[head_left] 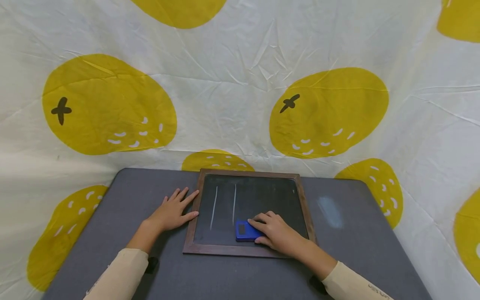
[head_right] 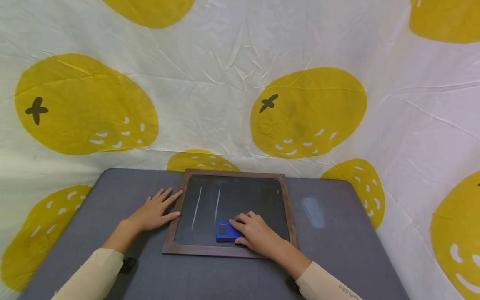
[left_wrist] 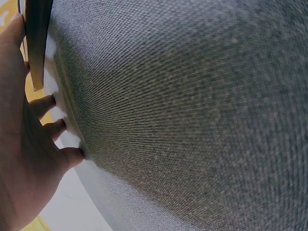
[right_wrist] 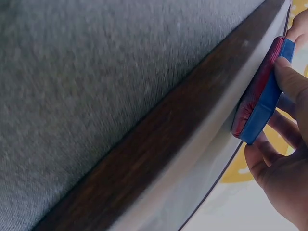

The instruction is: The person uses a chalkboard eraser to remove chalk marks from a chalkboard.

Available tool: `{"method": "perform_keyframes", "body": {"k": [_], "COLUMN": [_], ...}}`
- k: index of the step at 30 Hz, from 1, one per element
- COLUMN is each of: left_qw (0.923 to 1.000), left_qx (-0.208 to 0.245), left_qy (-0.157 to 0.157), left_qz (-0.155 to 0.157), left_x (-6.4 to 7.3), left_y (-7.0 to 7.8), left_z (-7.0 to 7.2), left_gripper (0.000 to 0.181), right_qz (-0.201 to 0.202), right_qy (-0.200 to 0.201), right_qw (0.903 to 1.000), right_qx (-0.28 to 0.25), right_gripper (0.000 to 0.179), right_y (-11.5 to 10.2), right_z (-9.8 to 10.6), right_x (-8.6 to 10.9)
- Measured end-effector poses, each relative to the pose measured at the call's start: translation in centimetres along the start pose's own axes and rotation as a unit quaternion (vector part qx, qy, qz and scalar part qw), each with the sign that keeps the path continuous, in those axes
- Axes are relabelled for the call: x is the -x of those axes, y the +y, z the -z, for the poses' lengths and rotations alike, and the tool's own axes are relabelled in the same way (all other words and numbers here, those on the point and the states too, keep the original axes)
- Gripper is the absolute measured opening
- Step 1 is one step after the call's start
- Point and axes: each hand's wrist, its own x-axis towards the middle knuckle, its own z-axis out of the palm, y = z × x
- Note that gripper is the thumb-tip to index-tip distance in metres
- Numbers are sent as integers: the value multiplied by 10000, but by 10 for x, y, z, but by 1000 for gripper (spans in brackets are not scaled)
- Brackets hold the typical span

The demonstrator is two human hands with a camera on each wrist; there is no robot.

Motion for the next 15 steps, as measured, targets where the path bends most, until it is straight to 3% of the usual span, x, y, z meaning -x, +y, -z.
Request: {"method": "perform_keyframes", "body": {"k": [15], "left_qw": [10000], "left_qx": [5], "left_qy": [1], "left_qz": [-2], "left_x": [0], "left_y": [0], "left_z": [-1], "left_gripper": [79], "right_qz": [161], "right_qy": [123], "right_qw": [9997], "right_qx": [125], "right_gripper": [59], "right_y": [-20], "right_z": [-5], "right_x": [-12]}}
